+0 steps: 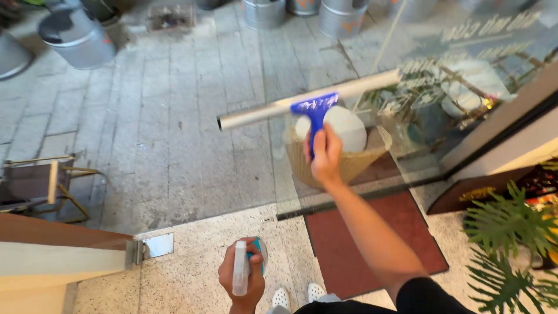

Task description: Cleaning glass doors and panels using a spray bottle and a squeegee.

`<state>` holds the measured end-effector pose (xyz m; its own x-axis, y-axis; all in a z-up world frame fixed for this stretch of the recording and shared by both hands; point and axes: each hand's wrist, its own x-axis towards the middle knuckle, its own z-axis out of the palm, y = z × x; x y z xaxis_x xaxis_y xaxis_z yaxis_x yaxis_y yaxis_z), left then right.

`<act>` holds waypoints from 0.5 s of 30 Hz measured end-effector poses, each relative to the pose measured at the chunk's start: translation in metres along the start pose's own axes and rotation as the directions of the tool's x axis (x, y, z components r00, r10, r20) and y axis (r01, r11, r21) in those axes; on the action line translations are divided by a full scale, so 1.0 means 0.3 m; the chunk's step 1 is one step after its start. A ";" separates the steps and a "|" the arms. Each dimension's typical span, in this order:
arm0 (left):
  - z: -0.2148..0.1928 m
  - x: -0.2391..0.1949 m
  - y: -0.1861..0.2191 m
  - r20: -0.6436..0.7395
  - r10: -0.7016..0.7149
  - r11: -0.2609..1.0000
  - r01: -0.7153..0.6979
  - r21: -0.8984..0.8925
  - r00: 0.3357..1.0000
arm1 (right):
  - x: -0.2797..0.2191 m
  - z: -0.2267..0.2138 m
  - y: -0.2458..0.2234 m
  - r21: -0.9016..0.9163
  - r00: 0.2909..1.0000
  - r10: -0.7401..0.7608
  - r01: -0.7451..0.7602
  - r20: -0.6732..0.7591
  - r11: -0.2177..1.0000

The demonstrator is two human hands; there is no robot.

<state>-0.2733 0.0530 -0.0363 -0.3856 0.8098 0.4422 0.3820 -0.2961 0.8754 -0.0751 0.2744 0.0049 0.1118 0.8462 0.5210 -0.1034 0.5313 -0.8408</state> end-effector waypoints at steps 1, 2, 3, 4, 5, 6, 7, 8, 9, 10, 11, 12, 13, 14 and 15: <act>-0.009 0.022 0.017 -0.014 0.010 1.000 -0.010 0.001 1.000 | 0.073 0.035 -0.063 0.009 1.000 -0.012 0.012 0.010 1.000; -0.024 0.036 0.033 -0.015 0.047 0.999 -0.047 -0.016 0.999 | 0.131 0.068 -0.120 0.036 0.999 -0.047 0.047 -0.005 0.998; -0.032 0.048 0.040 -0.016 0.084 0.996 -0.084 -0.033 0.996 | 0.188 0.096 -0.167 0.063 0.996 -0.082 0.083 -0.021 0.995; -0.038 0.061 0.051 -0.006 0.065 0.998 -0.065 -0.023 0.998 | 0.211 0.117 -0.205 0.061 0.998 -0.059 0.060 -0.023 0.996; -0.037 0.075 0.052 -0.022 0.127 0.992 -0.127 -0.018 0.992 | 0.238 0.135 -0.229 0.066 0.998 -0.052 0.054 -0.025 0.996; -0.038 0.076 0.052 -0.027 0.176 0.984 -0.177 -0.011 0.984 | 0.251 0.144 -0.244 0.064 0.999 -0.031 0.033 -0.031 0.997; -0.040 0.073 0.065 -0.007 0.145 0.989 -0.145 -0.001 0.989 | 0.224 0.136 -0.198 0.057 0.999 0.006 -0.004 -0.037 0.998; -0.033 0.083 0.072 0.004 0.156 0.987 -0.156 -0.038 0.988 | 0.209 0.129 -0.150 -0.004 0.999 -0.027 0.027 -0.040 1.000; -0.021 0.098 0.075 0.013 0.166 0.983 -0.165 -0.075 0.986 | 0.196 0.121 -0.097 -0.065 0.998 -0.059 0.057 -0.037 0.996; -0.014 0.080 0.061 0.027 0.145 0.987 -0.143 -0.071 0.989 | 0.146 0.106 -0.051 -0.072 0.998 -0.035 0.032 -0.043 0.997; -0.003 0.066 0.042 0.047 0.107 0.990 -0.102 -0.098 0.993 | 0.098 0.090 0.000 -0.237 0.994 -0.106 0.096 -0.031 0.967; 0.025 0.069 0.007 0.057 0.084 0.989 -0.076 -0.127 0.995 | 0.075 0.078 0.064 -0.388 0.982 -0.188 0.174 0.002 0.905; 0.049 0.075 -0.027 0.060 0.076 0.990 -0.068 -0.126 0.995 | 0.018 0.047 0.169 -0.390 0.984 -0.180 0.166 0.002 0.906; 0.067 0.063 -0.065 0.070 0.071 0.990 -0.062 -0.129 0.995 | -0.058 0.020 0.283 -0.384 0.991 -0.131 0.112 -0.024 0.916; 0.087 0.046 -0.113 0.079 0.066 0.990 -0.055 -0.132 0.995 | -0.144 -0.009 0.405 -0.378 0.996 -0.081 0.056 -0.049 0.924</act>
<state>-0.2696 0.0874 -0.0650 -0.2914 0.8261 0.4823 0.2883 -0.4049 0.8677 -0.0896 0.3024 -0.1201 0.1684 0.7974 0.5795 0.2843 0.5236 -0.8031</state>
